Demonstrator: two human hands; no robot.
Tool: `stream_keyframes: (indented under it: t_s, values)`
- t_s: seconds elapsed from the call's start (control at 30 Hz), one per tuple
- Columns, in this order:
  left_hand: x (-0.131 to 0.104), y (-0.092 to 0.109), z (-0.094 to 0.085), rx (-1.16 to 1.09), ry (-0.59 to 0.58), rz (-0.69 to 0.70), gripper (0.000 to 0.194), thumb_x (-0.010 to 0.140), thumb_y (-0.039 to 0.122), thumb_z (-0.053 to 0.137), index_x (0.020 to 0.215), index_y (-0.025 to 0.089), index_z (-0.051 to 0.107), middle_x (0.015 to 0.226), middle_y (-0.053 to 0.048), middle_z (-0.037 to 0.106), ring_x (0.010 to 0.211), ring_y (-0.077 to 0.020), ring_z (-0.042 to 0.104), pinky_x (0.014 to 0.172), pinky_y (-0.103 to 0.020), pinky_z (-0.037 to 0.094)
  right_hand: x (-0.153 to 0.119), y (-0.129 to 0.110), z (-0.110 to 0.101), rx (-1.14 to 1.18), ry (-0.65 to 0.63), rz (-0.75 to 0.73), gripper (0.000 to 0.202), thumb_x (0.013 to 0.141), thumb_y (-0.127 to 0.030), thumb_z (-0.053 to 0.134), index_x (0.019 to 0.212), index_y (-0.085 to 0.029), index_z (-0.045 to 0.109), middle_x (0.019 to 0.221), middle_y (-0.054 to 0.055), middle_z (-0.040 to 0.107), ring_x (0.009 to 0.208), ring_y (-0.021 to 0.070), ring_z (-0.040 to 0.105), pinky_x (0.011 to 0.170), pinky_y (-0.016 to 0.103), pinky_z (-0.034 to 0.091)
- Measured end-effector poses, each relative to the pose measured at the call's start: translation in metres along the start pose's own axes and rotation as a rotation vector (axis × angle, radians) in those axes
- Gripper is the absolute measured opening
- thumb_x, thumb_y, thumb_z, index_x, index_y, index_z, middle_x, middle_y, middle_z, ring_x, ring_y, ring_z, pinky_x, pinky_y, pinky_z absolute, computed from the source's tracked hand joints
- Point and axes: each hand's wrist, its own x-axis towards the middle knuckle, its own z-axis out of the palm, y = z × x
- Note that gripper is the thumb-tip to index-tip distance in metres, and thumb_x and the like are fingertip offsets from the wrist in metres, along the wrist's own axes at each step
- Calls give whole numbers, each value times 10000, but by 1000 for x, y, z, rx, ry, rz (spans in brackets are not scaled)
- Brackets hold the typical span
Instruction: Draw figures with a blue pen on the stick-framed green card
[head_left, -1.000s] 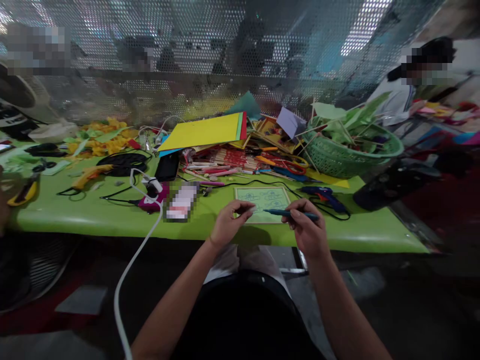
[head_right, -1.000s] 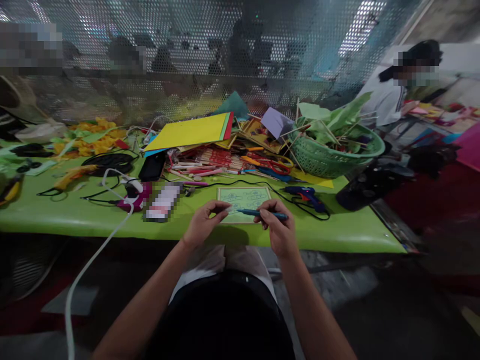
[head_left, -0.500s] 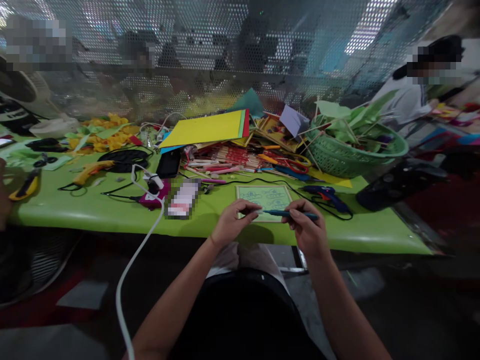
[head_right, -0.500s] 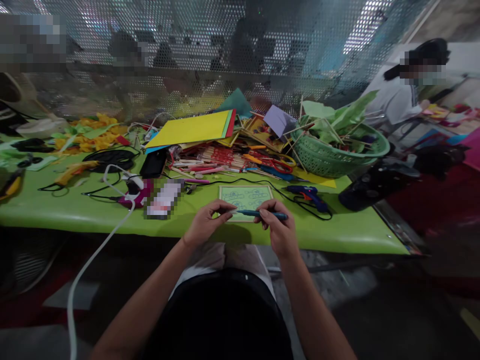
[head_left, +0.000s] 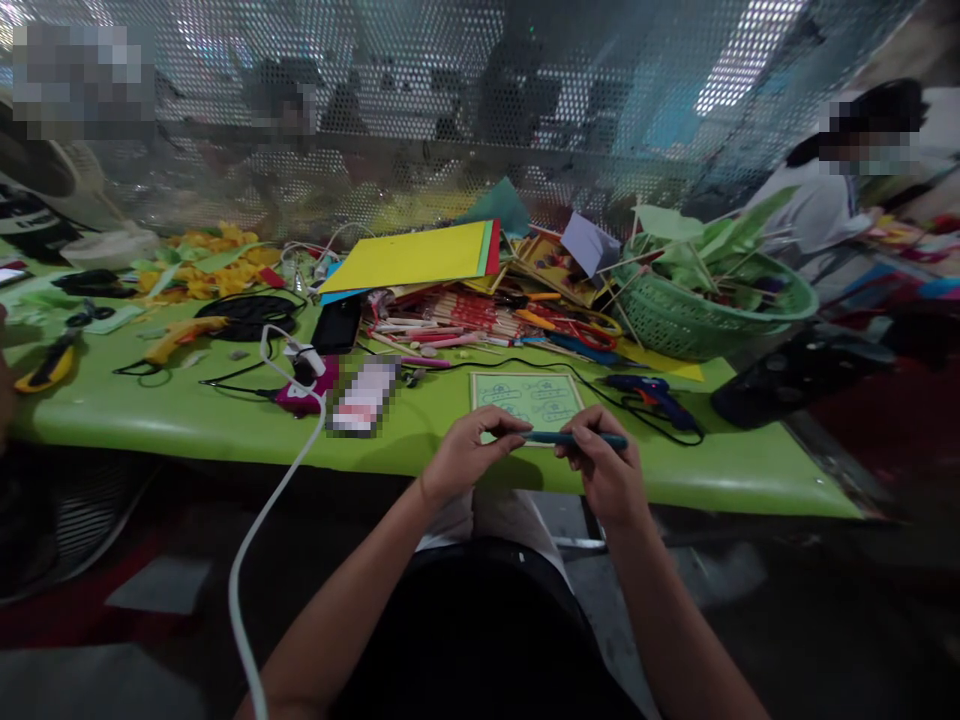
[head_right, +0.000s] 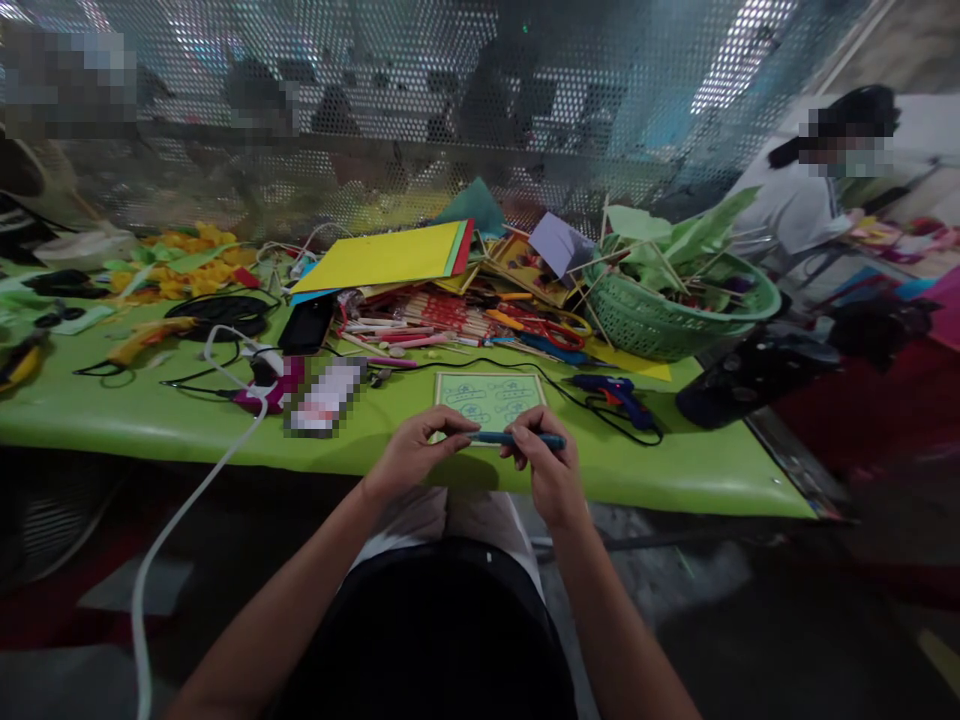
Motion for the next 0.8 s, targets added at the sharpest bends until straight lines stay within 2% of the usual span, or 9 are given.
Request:
stream_keyframes:
  t_s: [0.33, 0.5, 0.6, 0.7, 0.8]
  values:
    - [-11, 0, 12, -22, 15, 3, 194, 947, 355, 676, 1008, 203, 780, 976, -76, 761, 924, -191, 697, 860, -328, 549, -9, 3, 3, 84, 26, -6, 187, 878, -354, 703, 760, -232, 625, 650, -17, 600, 548, 135, 482, 498, 253, 342]
    - [-10, -8, 11, 31, 16, 2, 220, 958, 378, 668, 1006, 194, 779, 956, -71, 760, 909, -184, 706, 835, -310, 562, -7, 10, -2, 40, -22, 27, 194, 903, -383, 720, 811, -229, 646, 678, -12, 613, 572, 133, 519, 503, 244, 359]
    - [-1, -20, 0, 109, 38, -20, 241, 967, 399, 667, 1034, 183, 750, 983, -66, 747, 919, -175, 703, 838, -319, 577, -5, 16, -11, -7, -18, 11, 250, 873, -438, 757, 1006, -246, 667, 791, 11, 671, 665, 167, 605, 537, 256, 419]
    - [13, -36, -20, 231, 129, -70, 307, 995, 409, 633, 1171, 160, 665, 1127, -69, 699, 959, -182, 690, 856, -391, 597, -5, 21, -26, -128, 44, -80, 380, 881, -460, 740, 1181, -253, 633, 931, 51, 716, 798, 209, 651, 644, 304, 495]
    - [30, -50, -45, 387, 242, -112, 346, 995, 406, 630, 1257, 181, 635, 1250, -91, 660, 1048, -208, 671, 902, -420, 590, -7, 28, -44, -434, 68, -167, 280, 925, -436, 692, 1123, -239, 664, 978, 69, 722, 862, 229, 660, 757, 358, 517]
